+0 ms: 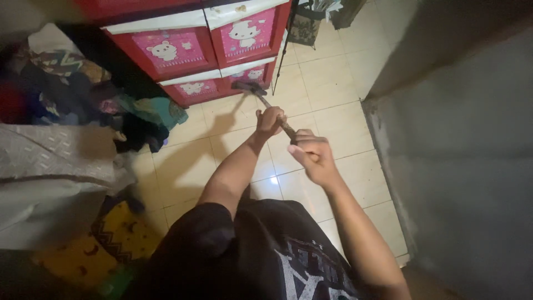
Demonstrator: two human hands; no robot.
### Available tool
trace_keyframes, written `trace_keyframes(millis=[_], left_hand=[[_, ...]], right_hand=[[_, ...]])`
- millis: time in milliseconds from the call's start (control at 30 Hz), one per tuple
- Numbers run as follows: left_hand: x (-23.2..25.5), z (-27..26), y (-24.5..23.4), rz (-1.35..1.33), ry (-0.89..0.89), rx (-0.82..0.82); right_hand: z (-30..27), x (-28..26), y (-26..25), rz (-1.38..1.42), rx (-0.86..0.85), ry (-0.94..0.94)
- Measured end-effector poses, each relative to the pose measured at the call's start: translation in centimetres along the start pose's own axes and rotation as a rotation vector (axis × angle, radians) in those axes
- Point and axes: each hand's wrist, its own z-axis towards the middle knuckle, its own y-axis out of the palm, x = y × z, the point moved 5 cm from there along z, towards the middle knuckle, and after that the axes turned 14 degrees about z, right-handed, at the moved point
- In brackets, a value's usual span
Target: The person adjusts a ring light on a tripod, connects the sections of a broom handle together by hand, and sweeps the floor using the broom.
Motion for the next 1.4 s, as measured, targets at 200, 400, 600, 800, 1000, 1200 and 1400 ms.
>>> trace_keyframes(millis=[200, 400, 600, 800, 1000, 1200, 1400], left_hand=[[3.1, 3.7, 3.3, -0.220, -0.548, -0.759], [2.0, 2.0, 2.9, -0.183, -0.644, -0.637], [3.3, -2.9, 2.6, -0.306, -0.565, -1.030], [4.3, 4.4, 0.5, -0.295, -0.556, -0.843], [0.6, -3.9, 5.2, -0.359, -0.596, -1.145], [3.2, -0.8, 2.0, -0.328, -0.456, -0.950], [5.9, 11.7, -2.2, -0.414, -0.441, -0.579]], right_hand=[[-2.7, -8.5, -3.2, 0.079, -0.041, -0.176], [-2.7, -4.9, -2.9, 0.073, -0.010, -0.074], [-3.5, -1.2, -1.5, 0.058, 0.011, 0.036], [-4.3, -10.2, -1.6, 0.145, 0.024, -0.226], [-2.3, -1.7, -1.7, 0.027, -0.091, -0.036], [-4.7, -4.4, -2.8, 0.105, -0.212, -0.071], [-6.6, -13.3, -5.3, 0.255, -0.132, -0.320]])
